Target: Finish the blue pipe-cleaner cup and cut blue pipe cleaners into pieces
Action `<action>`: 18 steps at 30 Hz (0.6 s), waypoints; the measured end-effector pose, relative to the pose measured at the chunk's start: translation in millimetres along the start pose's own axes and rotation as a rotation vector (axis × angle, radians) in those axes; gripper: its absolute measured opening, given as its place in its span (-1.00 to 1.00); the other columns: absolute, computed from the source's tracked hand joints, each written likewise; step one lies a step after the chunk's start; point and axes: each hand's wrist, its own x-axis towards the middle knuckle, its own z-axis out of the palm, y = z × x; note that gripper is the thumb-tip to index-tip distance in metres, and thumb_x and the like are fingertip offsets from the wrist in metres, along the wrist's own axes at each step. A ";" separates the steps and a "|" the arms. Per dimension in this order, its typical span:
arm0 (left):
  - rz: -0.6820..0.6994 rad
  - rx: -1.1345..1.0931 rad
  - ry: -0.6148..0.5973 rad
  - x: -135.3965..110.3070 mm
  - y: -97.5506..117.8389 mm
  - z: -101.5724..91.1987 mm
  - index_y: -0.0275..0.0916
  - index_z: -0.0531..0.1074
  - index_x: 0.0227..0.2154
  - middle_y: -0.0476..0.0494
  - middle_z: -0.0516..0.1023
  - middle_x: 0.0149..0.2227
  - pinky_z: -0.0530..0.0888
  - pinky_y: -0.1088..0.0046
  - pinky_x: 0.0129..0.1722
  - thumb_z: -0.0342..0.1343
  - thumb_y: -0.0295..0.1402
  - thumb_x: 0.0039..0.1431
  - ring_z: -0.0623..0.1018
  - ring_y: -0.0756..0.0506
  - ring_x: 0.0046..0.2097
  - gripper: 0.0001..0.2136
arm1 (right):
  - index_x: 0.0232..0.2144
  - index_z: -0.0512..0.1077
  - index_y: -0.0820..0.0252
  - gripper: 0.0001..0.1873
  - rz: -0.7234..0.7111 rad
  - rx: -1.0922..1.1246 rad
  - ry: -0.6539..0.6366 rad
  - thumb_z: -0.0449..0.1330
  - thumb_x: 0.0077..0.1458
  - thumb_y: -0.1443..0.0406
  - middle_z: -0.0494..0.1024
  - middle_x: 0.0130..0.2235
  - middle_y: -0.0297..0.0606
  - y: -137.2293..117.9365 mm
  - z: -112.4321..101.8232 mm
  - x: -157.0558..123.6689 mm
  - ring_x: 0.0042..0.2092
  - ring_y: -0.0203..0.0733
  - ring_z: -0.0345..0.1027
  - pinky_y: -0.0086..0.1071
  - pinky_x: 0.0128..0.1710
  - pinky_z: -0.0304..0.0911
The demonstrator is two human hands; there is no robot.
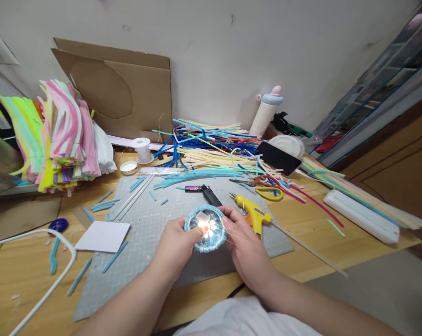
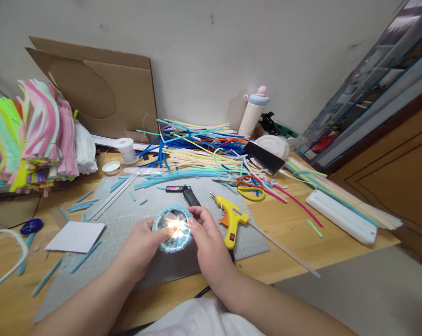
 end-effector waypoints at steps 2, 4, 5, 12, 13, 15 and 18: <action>-0.004 0.008 0.002 1.1 -0.4 0.5 -0.35 0.48 -0.52 -0.03 0.46 -0.58 0.29 0.54 -0.48 0.18 -0.37 -0.19 0.36 0.01 -0.51 -0.86 | -0.24 0.31 0.06 -0.82 -0.008 -0.020 -0.005 0.09 0.10 0.17 0.43 -0.21 -0.29 0.1 -0.3 -0.1 -0.16 -0.15 0.32 -0.25 -0.11 0.22; -0.002 0.006 -0.006 1.9 0.0 1.4 -0.34 0.48 -0.51 -0.02 0.46 -0.58 0.29 0.54 -0.47 0.17 -0.36 -0.17 0.37 0.01 -0.51 -0.85 | -0.21 0.29 0.07 -0.80 -0.028 -0.061 -0.019 0.09 0.10 0.17 0.43 -0.20 -0.28 -0.5 0.0 -0.2 -0.16 -0.15 0.33 -0.26 -0.13 0.23; 0.000 0.007 -0.012 1.8 0.6 1.9 -0.34 0.48 -0.50 -0.02 0.47 -0.57 0.30 0.54 -0.47 0.16 -0.36 -0.16 0.37 0.01 -0.50 -0.86 | -0.19 0.28 0.08 -0.77 -0.043 -0.098 -0.030 0.11 0.08 0.18 0.43 -0.20 -0.28 -1.1 0.3 0.0 -0.16 -0.15 0.33 -0.26 -0.14 0.23; 0.177 0.174 0.015 -2.2 5.5 3.2 -0.25 0.41 -0.23 -0.07 0.54 -0.32 0.38 0.47 -0.30 0.15 -0.37 -0.08 0.48 -0.09 -0.29 -0.72 | -0.18 0.27 0.08 -0.69 -0.033 -0.265 0.015 0.14 -0.04 0.33 0.45 -0.25 -0.32 -8.0 3.8 6.8 -0.22 -0.16 0.34 -0.31 -0.26 0.28; 0.201 0.164 0.018 -1.7 5.1 2.5 -0.24 0.40 -0.21 -0.07 0.54 -0.30 0.39 0.46 -0.30 0.15 -0.34 -0.07 0.49 -0.09 -0.28 -0.70 | -0.19 0.28 0.08 -0.70 -0.020 -0.263 0.021 0.14 -0.05 0.33 0.45 -0.25 -0.32 -9.0 4.0 7.8 -0.24 -0.16 0.35 -0.31 -0.28 0.28; 0.209 0.138 -0.004 -0.2 4.0 0.9 -0.25 0.40 -0.25 -0.07 0.53 -0.35 0.40 0.46 -0.34 0.14 -0.28 -0.03 0.49 -0.09 -0.32 -0.75 | -0.20 0.29 0.09 -0.70 -0.007 -0.256 0.019 0.16 -0.07 0.31 0.46 -0.25 -0.31 -10.7 4.2 8.7 -0.27 -0.17 0.35 -0.33 -0.32 0.28; 0.202 0.167 -0.020 1.3 4.2 -1.3 -0.27 0.44 -0.33 -0.07 0.53 -0.41 0.40 0.48 -0.37 0.15 -0.28 -0.02 0.48 -0.07 -0.36 -0.80 | -0.22 0.31 0.09 -0.71 0.007 -0.254 0.007 0.18 -0.07 0.28 0.47 -0.27 -0.31 -12.3 4.3 7.9 -0.29 -0.17 0.35 -0.34 -0.35 0.28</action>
